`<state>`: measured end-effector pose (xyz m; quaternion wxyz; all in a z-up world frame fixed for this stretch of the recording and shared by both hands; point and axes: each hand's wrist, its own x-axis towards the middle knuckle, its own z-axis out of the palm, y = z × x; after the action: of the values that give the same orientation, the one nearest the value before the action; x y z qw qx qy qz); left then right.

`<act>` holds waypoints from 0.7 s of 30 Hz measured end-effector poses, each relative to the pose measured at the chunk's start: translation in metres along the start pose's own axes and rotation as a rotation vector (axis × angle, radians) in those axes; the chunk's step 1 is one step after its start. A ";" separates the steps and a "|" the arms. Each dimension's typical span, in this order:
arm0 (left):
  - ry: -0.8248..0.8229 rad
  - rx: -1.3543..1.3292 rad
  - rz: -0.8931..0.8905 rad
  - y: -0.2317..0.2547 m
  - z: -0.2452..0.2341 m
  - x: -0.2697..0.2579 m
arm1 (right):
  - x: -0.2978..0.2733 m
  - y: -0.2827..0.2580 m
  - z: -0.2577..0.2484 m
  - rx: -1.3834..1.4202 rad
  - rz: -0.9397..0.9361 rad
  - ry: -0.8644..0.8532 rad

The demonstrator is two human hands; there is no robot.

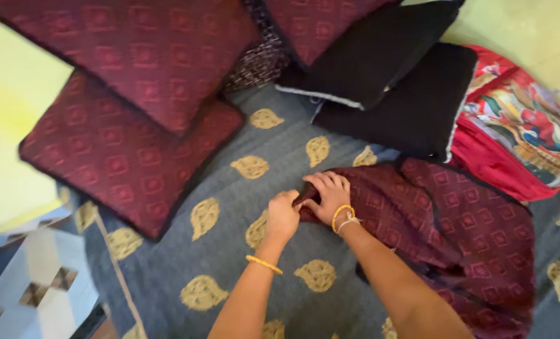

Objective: The person inserts black pillow inserts into maroon patterned pillow covers, smooths the fabric, and zips the covers closed. The person repeats this process for multiple pillows, stacking the finished ones on the bed.

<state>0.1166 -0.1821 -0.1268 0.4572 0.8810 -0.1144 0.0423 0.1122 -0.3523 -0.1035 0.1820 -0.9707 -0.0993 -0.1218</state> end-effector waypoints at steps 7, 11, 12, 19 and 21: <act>0.161 -0.052 0.014 0.026 -0.153 -0.041 | 0.006 -0.095 -0.056 -0.052 -0.170 -0.303; 0.019 -0.165 0.094 0.062 -0.278 -0.082 | 0.004 -0.137 -0.150 -0.128 -0.278 -0.777; 0.003 -0.159 0.067 0.076 -0.299 -0.091 | 0.004 -0.143 -0.172 -0.145 -0.295 -0.816; 0.097 0.152 0.162 0.155 -0.370 -0.091 | 0.019 -0.137 -0.283 -0.402 -0.088 -0.596; 0.182 0.204 0.239 0.174 -0.366 -0.077 | 0.006 -0.128 -0.322 -0.444 0.026 -0.267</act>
<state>0.0115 0.0327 0.2095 0.3658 0.8954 -0.1714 0.1870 0.0227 -0.3559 0.2311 -0.0488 -0.9955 -0.0806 -0.0091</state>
